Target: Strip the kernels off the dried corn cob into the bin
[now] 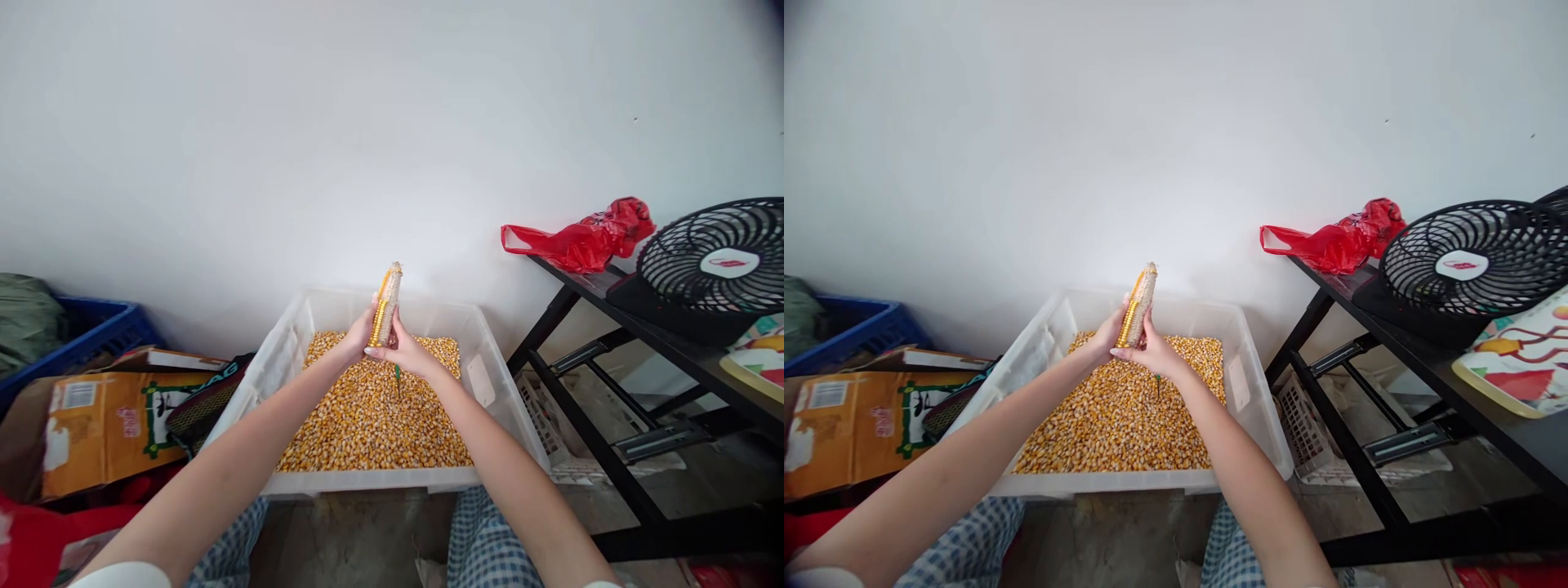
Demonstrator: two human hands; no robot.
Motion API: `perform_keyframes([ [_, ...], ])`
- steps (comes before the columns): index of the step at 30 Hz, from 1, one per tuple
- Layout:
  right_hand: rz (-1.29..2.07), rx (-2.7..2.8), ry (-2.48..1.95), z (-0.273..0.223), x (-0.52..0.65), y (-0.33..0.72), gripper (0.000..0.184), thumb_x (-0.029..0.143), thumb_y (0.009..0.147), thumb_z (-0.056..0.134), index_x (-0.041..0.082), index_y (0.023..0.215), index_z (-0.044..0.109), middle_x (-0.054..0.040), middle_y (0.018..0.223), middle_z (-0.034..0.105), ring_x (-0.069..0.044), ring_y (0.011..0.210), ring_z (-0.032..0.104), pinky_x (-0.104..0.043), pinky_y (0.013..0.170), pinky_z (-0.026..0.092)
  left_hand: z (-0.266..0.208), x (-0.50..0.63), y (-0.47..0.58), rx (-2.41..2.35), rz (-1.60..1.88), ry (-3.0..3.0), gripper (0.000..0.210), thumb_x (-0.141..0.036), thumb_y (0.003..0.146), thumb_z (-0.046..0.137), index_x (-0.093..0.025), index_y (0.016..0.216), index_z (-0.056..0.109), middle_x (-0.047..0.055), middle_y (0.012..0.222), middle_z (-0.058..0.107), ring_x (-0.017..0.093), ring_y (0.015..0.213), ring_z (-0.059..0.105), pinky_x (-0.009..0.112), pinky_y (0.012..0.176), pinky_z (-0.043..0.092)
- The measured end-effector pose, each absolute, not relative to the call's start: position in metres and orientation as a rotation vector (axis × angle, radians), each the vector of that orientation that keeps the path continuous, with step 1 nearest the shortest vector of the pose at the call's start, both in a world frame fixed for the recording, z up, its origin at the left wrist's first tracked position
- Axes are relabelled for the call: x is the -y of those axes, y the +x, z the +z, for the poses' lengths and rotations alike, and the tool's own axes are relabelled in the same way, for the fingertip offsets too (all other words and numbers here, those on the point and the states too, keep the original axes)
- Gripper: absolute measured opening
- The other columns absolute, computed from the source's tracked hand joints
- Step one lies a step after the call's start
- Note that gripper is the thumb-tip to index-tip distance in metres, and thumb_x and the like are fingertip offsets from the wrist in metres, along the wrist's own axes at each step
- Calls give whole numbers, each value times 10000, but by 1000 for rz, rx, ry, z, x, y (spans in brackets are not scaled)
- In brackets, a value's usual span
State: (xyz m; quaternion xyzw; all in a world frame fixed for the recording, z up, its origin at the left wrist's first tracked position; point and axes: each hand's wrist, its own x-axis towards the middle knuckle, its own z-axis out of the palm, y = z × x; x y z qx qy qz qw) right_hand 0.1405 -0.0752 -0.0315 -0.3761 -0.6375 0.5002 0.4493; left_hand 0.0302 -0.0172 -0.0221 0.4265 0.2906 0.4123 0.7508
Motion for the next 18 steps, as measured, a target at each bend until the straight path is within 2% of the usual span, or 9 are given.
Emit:
perform_keyframes([
  [3, 1196, 1628, -950, -29, 75, 144, 1126, 419, 697, 683, 256, 1411, -173, -87, 1334, 449, -182, 1061, 541, -355, 921, 467, -21, 16, 28, -629, 896, 932, 494, -560, 855, 370, -141, 921, 624, 38, 587, 622, 139, 439, 560, 251, 449, 480],
  [7, 1248, 1620, -982, -23, 75, 152, 1028, 437, 734, 636, 319, 1414, -127, -54, 1391, 382, -181, 1023, 552, -337, 812, 529, -18, 15, 26, -635, 807, 946, 533, -595, 834, 370, -133, 888, 631, 48, 558, 610, 156, 417, 547, 260, 389, 441],
  [11, 1382, 1563, -928, -17, 78, 152, 948, 461, 772, 588, 365, 1407, -109, -23, 1409, 356, -202, 1119, 510, -328, 778, 546, -17, 16, 26, -626, 852, 921, 509, -569, 846, 364, -134, 885, 626, 47, 554, 610, 156, 431, 552, 258, 404, 443],
  [13, 1375, 1519, -940, -18, 79, 146, 990, 459, 756, 611, 366, 1401, -135, -28, 1406, 363, -210, 1152, 492, -335, 797, 544, -18, 17, 28, -612, 875, 904, 467, -533, 849, 390, -135, 900, 629, 40, 562, 611, 148, 442, 553, 254, 427, 451],
  [16, 1304, 1449, -964, -25, 79, 133, 1191, 401, 665, 722, 331, 1378, -229, -52, 1422, 345, -203, 1189, 469, -345, 906, 499, -21, 17, 31, -575, 916, 883, 352, -454, 843, 459, -153, 900, 632, 24, 592, 618, 134, 463, 555, 244, 462, 463],
  [18, 1278, 1430, -954, -30, 79, 128, 1256, 367, 630, 756, 306, 1371, -256, -67, 1432, 329, -197, 1205, 456, -350, 968, 456, -22, 17, 33, -549, 953, 872, 304, -422, 841, 481, -163, 896, 631, 17, 629, 631, 126, 483, 561, 238, 482, 471],
])
